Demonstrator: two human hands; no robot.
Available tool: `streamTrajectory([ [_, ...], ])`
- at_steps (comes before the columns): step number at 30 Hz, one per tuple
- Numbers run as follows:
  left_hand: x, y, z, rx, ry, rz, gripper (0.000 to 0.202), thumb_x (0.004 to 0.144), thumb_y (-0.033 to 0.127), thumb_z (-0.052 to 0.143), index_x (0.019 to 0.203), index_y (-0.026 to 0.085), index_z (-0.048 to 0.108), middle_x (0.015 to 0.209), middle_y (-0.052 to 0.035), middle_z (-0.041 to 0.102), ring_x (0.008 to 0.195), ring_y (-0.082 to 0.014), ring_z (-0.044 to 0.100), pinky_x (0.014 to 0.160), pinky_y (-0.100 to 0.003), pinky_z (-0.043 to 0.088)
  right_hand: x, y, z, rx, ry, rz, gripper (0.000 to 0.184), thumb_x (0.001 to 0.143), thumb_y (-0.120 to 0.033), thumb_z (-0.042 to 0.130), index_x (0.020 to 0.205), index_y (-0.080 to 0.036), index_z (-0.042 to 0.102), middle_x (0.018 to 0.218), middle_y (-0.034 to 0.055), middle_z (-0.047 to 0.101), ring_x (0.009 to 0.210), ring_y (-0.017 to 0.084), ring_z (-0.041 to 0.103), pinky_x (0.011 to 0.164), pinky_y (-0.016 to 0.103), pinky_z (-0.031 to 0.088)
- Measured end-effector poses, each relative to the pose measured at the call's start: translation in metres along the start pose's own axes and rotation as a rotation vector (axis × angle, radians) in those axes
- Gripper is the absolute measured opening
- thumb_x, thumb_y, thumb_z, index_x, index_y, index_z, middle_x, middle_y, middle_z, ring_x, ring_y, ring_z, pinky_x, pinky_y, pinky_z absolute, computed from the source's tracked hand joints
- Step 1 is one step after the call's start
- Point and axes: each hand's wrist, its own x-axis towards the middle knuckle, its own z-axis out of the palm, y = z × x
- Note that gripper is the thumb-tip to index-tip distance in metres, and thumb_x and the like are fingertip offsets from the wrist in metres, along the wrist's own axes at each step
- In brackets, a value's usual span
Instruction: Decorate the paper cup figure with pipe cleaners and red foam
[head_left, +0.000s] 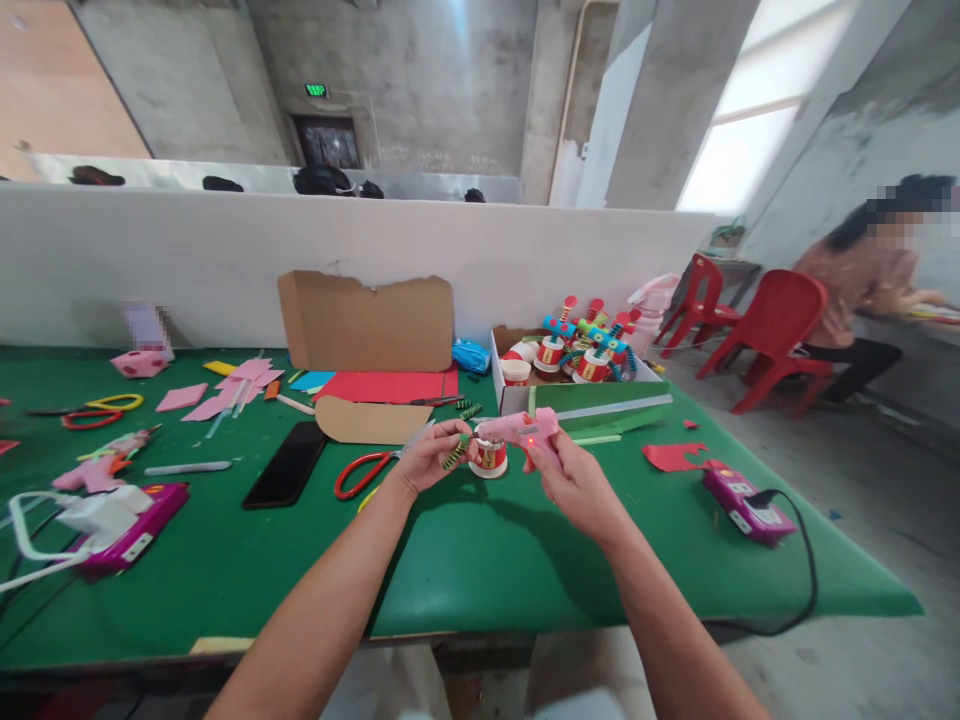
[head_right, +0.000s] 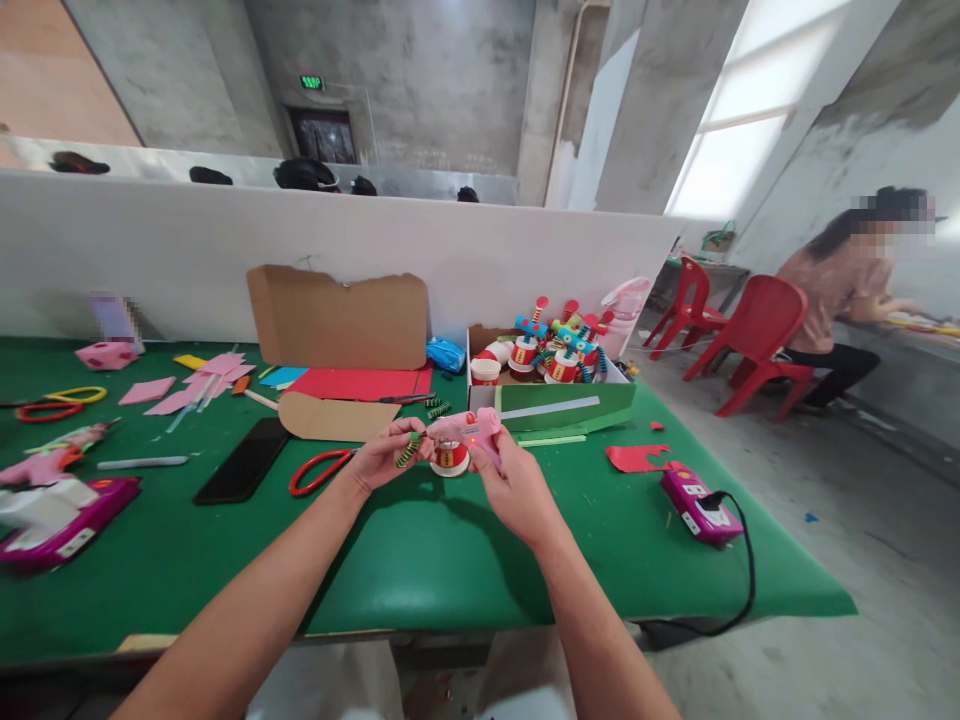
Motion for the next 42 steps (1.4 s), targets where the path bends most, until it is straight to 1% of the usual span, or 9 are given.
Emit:
streamTrajectory([
  [6,0.0009,-0.0001,0.0016,0.025,-0.017,0.01,0.03,0.069,0.033,0.079,0.081,0.011,0.062,0.067,-0.0066,0.066,0.068,-0.0174,0.064,0.066,-0.027,0.045,-0.0039,-0.0004,-0.0062,-0.018,-0.001,0.012,0.032,0.091,-0.045,0.042,0.096,-0.017,0.057,0.053,-0.0018,0.051,0.049,0.014,0.048,0.048,0.024,0.036],
  [11,0.0006,-0.0008,-0.0001,0.006,-0.006,0.004,0.032,0.067,0.032,0.08,0.084,0.011,0.062,0.069,-0.0069,0.067,0.068,-0.0172,0.064,0.069,-0.028,0.047,-0.0038,-0.0032,-0.0025,-0.004,-0.008,0.009,0.035,0.091,-0.046,0.041,0.099,-0.016,0.057,0.053,-0.0014,0.052,0.049,0.015,0.049,0.049,0.024,0.037],
  [15,0.0003,0.0001,0.0001,0.006,-0.008,-0.001,0.033,0.067,0.033,0.081,0.082,0.011,0.063,0.069,-0.0075,0.067,0.068,-0.0165,0.064,0.068,-0.026,0.047,-0.0046,-0.0006,-0.001,-0.04,-0.022,0.026,0.034,0.09,-0.045,0.042,0.098,-0.016,0.058,0.054,-0.001,0.052,0.049,0.015,0.049,0.049,0.025,0.037],
  [23,0.0009,-0.0003,0.0023,0.022,-0.01,0.015,0.031,0.068,0.033,0.079,0.081,0.011,0.062,0.066,-0.0062,0.066,0.067,-0.0172,0.064,0.068,-0.028,0.047,-0.0059,-0.0018,-0.0038,-0.014,0.012,0.003,0.035,0.091,-0.045,0.04,0.099,-0.017,0.058,0.053,-0.0012,0.053,0.049,0.015,0.049,0.048,0.024,0.037],
  [27,0.0007,-0.0014,-0.0014,0.015,0.0,0.002,0.032,0.068,0.033,0.08,0.083,0.011,0.062,0.069,-0.0069,0.067,0.068,-0.0168,0.064,0.068,-0.027,0.047,-0.0041,-0.0017,0.0004,-0.063,-0.001,-0.018,0.031,0.091,-0.042,0.041,0.099,-0.017,0.059,0.057,-0.0002,0.056,0.05,0.015,0.05,0.05,0.024,0.038],
  [30,0.001,-0.0019,-0.0023,0.018,-0.005,0.003,0.032,0.069,0.034,0.079,0.083,0.01,0.063,0.069,-0.0071,0.066,0.069,-0.0166,0.064,0.068,-0.027,0.047,-0.0043,0.0001,-0.0003,-0.098,-0.004,0.003,0.031,0.091,-0.043,0.042,0.097,-0.017,0.059,0.061,0.0012,0.058,0.052,0.015,0.052,0.052,0.025,0.039],
  [33,0.0015,-0.0018,-0.0008,0.026,-0.014,0.009,0.032,0.069,0.034,0.079,0.082,0.01,0.063,0.069,-0.0074,0.066,0.069,-0.017,0.063,0.068,-0.027,0.046,-0.0056,0.001,-0.0031,-0.085,0.002,0.027,0.034,0.09,-0.045,0.041,0.097,-0.017,0.059,0.06,0.0017,0.058,0.053,0.017,0.053,0.05,0.026,0.038],
  [37,0.0017,-0.0016,-0.0002,0.019,-0.012,0.004,0.031,0.069,0.034,0.079,0.082,0.01,0.063,0.069,-0.0069,0.066,0.069,-0.0166,0.063,0.068,-0.026,0.046,-0.0062,-0.0003,-0.0033,-0.056,0.01,0.01,0.034,0.091,-0.045,0.04,0.098,-0.017,0.058,0.058,0.0015,0.058,0.054,0.016,0.054,0.05,0.025,0.038],
  [42,0.0018,-0.0024,-0.0022,0.009,0.008,0.002,0.03,0.071,0.033,0.078,0.083,0.01,0.063,0.069,-0.0076,0.067,0.068,-0.0156,0.063,0.067,-0.025,0.046,-0.0054,-0.0009,-0.0016,-0.114,0.01,-0.001,0.029,0.09,-0.042,0.042,0.094,-0.018,0.059,0.066,0.0035,0.063,0.055,0.016,0.055,0.052,0.025,0.04],
])
